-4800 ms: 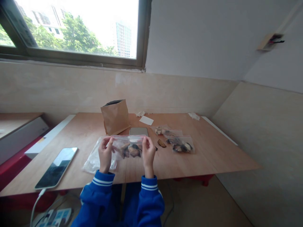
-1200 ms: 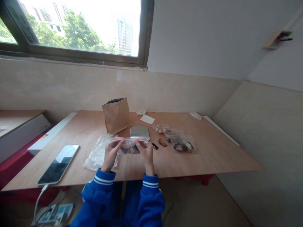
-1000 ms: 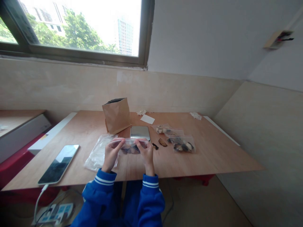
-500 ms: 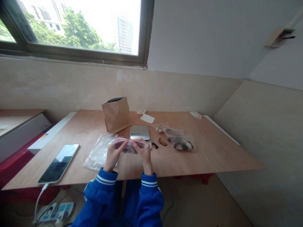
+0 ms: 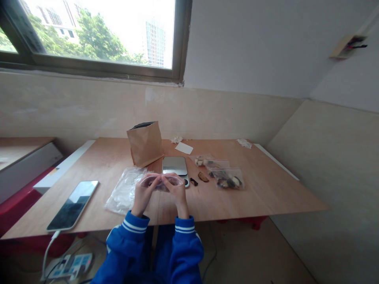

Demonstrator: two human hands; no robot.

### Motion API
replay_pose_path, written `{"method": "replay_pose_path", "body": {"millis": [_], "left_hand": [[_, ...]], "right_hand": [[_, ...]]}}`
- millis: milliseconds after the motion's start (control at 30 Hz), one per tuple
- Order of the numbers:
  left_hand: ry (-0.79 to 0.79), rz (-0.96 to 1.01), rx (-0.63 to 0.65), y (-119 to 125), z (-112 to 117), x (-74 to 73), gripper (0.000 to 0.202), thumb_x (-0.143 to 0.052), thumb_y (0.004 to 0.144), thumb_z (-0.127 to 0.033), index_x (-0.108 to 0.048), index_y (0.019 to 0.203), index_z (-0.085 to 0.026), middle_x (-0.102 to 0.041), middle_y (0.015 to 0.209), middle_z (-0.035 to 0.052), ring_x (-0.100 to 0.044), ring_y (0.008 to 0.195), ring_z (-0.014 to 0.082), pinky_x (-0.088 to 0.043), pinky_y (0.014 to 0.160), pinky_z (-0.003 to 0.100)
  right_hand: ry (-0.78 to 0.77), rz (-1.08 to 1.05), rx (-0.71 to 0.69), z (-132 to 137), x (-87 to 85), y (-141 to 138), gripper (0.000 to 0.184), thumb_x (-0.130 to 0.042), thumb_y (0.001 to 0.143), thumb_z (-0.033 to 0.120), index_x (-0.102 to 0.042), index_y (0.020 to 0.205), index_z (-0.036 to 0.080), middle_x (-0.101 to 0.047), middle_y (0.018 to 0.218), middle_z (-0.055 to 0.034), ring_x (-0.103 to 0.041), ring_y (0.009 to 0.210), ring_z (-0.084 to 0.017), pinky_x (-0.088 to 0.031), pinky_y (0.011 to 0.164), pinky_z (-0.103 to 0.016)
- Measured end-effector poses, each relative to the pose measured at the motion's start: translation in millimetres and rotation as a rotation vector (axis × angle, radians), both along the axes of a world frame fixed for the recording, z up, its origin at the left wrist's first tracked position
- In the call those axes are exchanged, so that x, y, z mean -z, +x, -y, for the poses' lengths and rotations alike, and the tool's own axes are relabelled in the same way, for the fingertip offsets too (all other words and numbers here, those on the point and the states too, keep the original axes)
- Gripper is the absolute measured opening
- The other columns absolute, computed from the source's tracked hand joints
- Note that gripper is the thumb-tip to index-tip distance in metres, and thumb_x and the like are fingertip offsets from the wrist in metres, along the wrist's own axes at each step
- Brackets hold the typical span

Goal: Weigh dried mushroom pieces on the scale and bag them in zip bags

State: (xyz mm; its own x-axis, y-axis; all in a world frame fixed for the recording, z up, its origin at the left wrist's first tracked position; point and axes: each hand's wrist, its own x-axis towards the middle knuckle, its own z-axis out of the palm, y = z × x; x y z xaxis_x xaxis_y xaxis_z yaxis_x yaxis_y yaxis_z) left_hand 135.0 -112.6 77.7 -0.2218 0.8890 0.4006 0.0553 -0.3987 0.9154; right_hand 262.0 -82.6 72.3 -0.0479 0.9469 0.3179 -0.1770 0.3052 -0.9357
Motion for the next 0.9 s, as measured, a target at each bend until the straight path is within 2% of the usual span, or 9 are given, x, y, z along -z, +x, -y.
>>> {"method": "replay_pose_path", "body": {"millis": [200,367,467,600,733,833,900], "left_hand": [[0.002,0.013,-0.099,8,0,1.7,0.018,-0.066,0.083,-0.036,-0.066,0.088,-0.018,-0.070,0.085,0.0045,-0.067,0.079,0.0168,-0.053,0.074,0.028],[-0.030,0.046,-0.147,7,-1,-3.0,0.022,-0.066,0.082,-0.039,-0.068,0.087,-0.017,-0.070,0.088,0.0055,-0.066,0.083,0.0176,-0.052,0.076,0.028],[-0.087,0.094,-0.120,4,-1,-6.3,0.028,-0.066,0.081,-0.043,-0.070,0.086,-0.016,-0.070,0.086,0.0065,-0.065,0.078,0.0180,-0.051,0.069,0.027],[-0.147,0.158,-0.145,4,0,-7.8,0.034,-0.065,0.080,-0.048,-0.069,0.082,-0.015,-0.068,0.073,0.0044,-0.061,0.065,0.0155,-0.047,0.057,0.024],[-0.158,0.197,-0.158,2,-2,-2.4,0.039,-0.061,0.082,-0.053,-0.066,0.079,-0.015,-0.065,0.069,0.0024,-0.059,0.061,0.0140,-0.045,0.054,0.023],[-0.169,0.248,-0.186,-2,-5,5.4,0.044,-0.053,0.086,-0.056,-0.065,0.076,-0.015,-0.065,0.067,0.0022,-0.059,0.061,0.0140,-0.047,0.056,0.024],[-0.185,0.290,-0.206,-5,-6,10.1,0.047,-0.050,0.087,-0.058,-0.064,0.078,-0.015,-0.065,0.065,0.0025,-0.061,0.059,0.0151,-0.048,0.056,0.025]], "right_hand": [[0.019,0.000,0.074,3,-1.4,-12,0.019,-0.072,0.077,0.037,-0.066,0.077,0.019,-0.071,0.074,-0.0015,-0.067,0.069,-0.017,-0.055,0.064,-0.027],[0.033,-0.019,0.094,1,1.1,-15,0.019,-0.070,0.079,0.036,-0.067,0.081,0.018,-0.071,0.079,-0.0028,-0.067,0.073,-0.017,-0.054,0.070,-0.028],[0.017,-0.037,0.181,-2,3.5,-11,0.022,-0.071,0.079,0.039,-0.067,0.078,0.017,-0.070,0.074,-0.0027,-0.065,0.070,-0.017,-0.052,0.070,-0.029],[0.012,-0.045,0.299,-2,4.0,-9,0.026,-0.070,0.080,0.042,-0.065,0.076,0.017,-0.068,0.069,-0.0021,-0.063,0.066,-0.017,-0.051,0.066,-0.028],[0.012,-0.001,0.223,-1,1.5,-8,0.031,-0.065,0.083,0.048,-0.066,0.078,0.017,-0.070,0.068,-0.0033,-0.065,0.067,-0.018,-0.052,0.071,-0.030],[-0.015,0.037,0.169,-2,1.3,-5,0.047,-0.050,0.090,0.057,-0.068,0.074,0.017,-0.071,0.067,-0.0061,-0.067,0.068,-0.020,-0.052,0.076,-0.033],[-0.046,0.028,0.168,-2,2.7,-3,0.056,-0.040,0.092,0.062,-0.068,0.072,0.018,-0.071,0.066,-0.0066,-0.067,0.065,-0.020,-0.053,0.074,-0.033]]}}
